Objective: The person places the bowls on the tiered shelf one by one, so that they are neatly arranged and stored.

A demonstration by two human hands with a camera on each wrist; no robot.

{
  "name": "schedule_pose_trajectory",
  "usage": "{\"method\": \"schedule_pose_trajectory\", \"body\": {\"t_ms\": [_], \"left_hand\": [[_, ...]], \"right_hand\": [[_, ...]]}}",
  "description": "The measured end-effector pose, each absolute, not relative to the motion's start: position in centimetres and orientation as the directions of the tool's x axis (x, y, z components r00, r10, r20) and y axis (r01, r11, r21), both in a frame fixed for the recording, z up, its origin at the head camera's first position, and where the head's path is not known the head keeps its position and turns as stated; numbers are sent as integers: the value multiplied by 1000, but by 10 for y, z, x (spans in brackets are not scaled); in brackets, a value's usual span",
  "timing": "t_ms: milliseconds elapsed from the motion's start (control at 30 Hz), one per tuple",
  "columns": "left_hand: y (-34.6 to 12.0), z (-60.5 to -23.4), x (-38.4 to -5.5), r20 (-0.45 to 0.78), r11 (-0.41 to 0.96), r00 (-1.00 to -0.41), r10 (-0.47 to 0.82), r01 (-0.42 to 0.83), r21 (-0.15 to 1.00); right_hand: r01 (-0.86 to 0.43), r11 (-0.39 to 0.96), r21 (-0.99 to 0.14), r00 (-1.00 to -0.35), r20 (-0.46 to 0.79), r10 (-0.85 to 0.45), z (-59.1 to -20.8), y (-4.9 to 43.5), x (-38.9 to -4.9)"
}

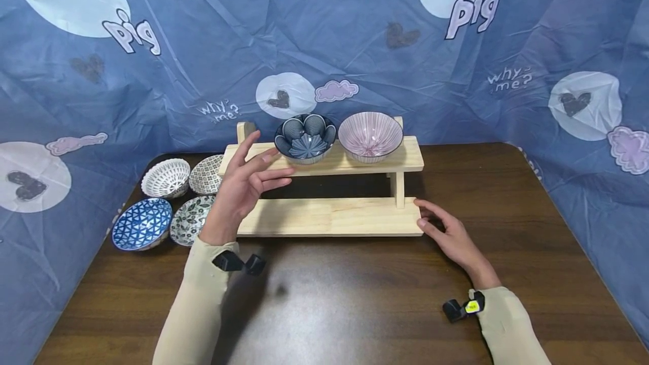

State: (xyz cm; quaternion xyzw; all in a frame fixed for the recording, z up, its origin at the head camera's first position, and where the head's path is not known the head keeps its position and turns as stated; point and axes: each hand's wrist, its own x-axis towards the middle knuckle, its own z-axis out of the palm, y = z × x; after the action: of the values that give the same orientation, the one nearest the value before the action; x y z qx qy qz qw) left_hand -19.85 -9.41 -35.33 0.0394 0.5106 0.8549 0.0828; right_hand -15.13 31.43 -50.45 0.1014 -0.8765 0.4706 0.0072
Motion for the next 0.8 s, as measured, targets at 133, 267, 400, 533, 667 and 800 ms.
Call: {"method": "schedule_pose_trajectory", "body": {"t_ms": [133, 267, 400, 533, 667, 800], "left_hand": [[-99, -355, -196, -20, -471, -988, 152, -90, 878], [-103, -358, -193, -14, -479, -991, 130, -75, 875], [-109, -360, -190, 9, -475, -993, 121, -50, 879], [-116, -365, -189, 12, -473, -993, 119, -46, 880], [-124, -368, -187, 1, -460, -993, 115, -52, 887], [-132, -370, -182, -9, -432, -994, 112, -56, 900]], "right_hand": [[-191, 536, -823, -978, 116, -171, -505, 315, -152], [-201, 528, -825, -976, 123, -180, -505, 316, -152], [-207, 522, -828, -975, 129, -181, -505, 316, -152], [-202, 520, -830, -976, 126, -177, -504, 315, -152], [-199, 517, -832, -976, 123, -178, -503, 314, -151], [-196, 524, -829, -977, 119, -178, -503, 314, -151]]}}
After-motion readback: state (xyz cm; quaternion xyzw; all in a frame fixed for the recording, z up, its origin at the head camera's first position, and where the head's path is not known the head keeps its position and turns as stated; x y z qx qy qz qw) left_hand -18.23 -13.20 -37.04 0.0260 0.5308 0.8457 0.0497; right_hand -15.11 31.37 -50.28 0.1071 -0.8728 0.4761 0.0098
